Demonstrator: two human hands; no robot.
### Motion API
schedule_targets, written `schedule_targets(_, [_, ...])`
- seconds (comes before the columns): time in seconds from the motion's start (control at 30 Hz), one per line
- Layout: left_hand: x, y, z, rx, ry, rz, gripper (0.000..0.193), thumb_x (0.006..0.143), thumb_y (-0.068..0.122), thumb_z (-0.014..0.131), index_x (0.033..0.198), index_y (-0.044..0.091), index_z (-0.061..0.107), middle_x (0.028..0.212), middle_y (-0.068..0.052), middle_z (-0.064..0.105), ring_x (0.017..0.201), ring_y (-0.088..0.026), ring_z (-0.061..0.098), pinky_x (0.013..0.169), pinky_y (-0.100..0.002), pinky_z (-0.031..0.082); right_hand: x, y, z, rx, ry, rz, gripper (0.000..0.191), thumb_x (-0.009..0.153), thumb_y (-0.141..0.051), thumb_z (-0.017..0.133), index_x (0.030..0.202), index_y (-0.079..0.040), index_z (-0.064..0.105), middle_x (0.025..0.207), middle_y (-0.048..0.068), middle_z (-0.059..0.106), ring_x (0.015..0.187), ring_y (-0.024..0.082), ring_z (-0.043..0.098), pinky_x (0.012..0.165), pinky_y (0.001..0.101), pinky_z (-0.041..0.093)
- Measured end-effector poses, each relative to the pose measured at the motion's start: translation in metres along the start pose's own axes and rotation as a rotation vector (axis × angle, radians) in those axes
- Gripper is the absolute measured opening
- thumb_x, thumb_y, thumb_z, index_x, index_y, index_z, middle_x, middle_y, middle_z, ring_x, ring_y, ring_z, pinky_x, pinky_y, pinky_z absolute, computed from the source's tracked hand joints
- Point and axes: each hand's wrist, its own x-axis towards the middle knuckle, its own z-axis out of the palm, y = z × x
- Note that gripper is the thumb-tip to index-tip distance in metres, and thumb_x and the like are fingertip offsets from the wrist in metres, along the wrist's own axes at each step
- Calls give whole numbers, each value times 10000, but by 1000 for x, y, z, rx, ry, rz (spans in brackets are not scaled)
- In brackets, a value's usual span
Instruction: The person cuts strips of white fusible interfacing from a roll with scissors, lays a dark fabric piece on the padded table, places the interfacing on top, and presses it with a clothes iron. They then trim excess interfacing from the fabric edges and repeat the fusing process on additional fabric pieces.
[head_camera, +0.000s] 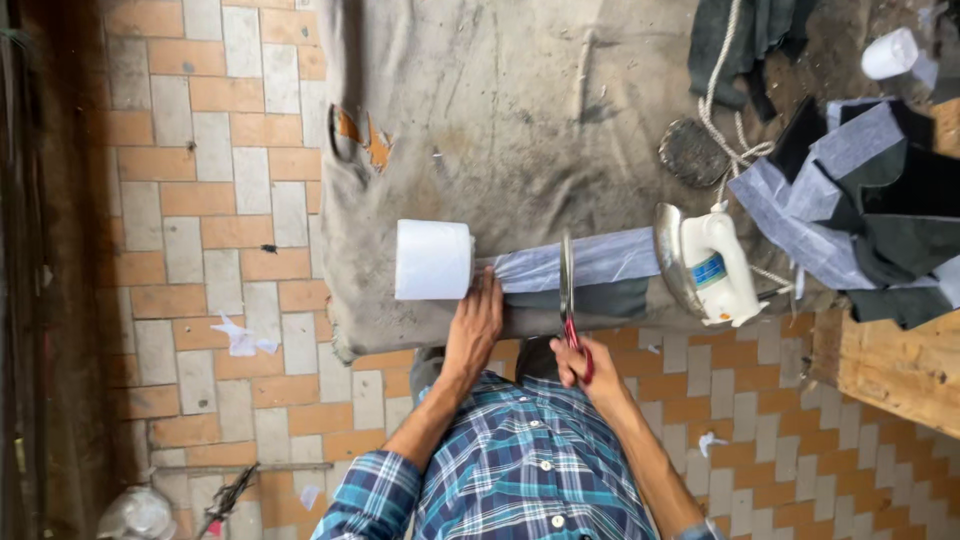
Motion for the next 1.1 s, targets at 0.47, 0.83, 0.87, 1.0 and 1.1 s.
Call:
schedule_targets(0.47, [10, -21, 1, -211, -131, 25, 848, 887, -40, 559, 1582, -120, 81, 1532, -325, 410, 1388, -391, 506, 1169, -404, 409, -49, 50, 53, 263, -270, 290, 652, 907, -738, 473, 869, -92, 551, 738, 9, 554, 649, 138, 605, 637, 292, 541])
schedule_targets(0.83, [8, -28, -7, -417, -74, 6, 947, 879, -94, 581, 1591, -75, -42, 1489, -350, 443, 1284, -452, 575, 1012, -405, 551, -1, 45, 141, 92, -25, 39, 672, 953, -743, 439, 925, -79, 535, 741, 19, 562, 696, 141, 643, 649, 283, 513])
schedule_targets(0.87, [8, -29, -8, -433, -106, 6, 950, 875, -101, 578, 1590, -83, -47, 1497, -354, 436, 1268, -449, 588, 990, -402, 561, 2, 41, 143, 101, -6, 24, 660, 962, -726, 455, 924, -71, 537, 733, 21, 560, 683, 145, 640, 639, 291, 513])
schedule_targets(1.0, [4, -32, -15, -500, -130, -19, 989, 801, -146, 560, 1577, -70, -50, 1526, -367, 417, 1212, -439, 626, 907, -379, 596, 3, 32, 145, 19, 81, 40, 618, 973, -643, 516, 854, -39, 571, 671, 41, 582, 600, 164, 635, 565, 318, 512])
schedule_targets(1.1, [7, -32, -19, -454, -98, -19, 969, 829, -125, 560, 1583, -71, -47, 1496, -364, 434, 1212, -439, 627, 914, -393, 594, -1, 26, 145, -43, 153, 106, 572, 969, -578, 549, 787, -38, 597, 628, 57, 613, 559, 170, 650, 534, 325, 537])
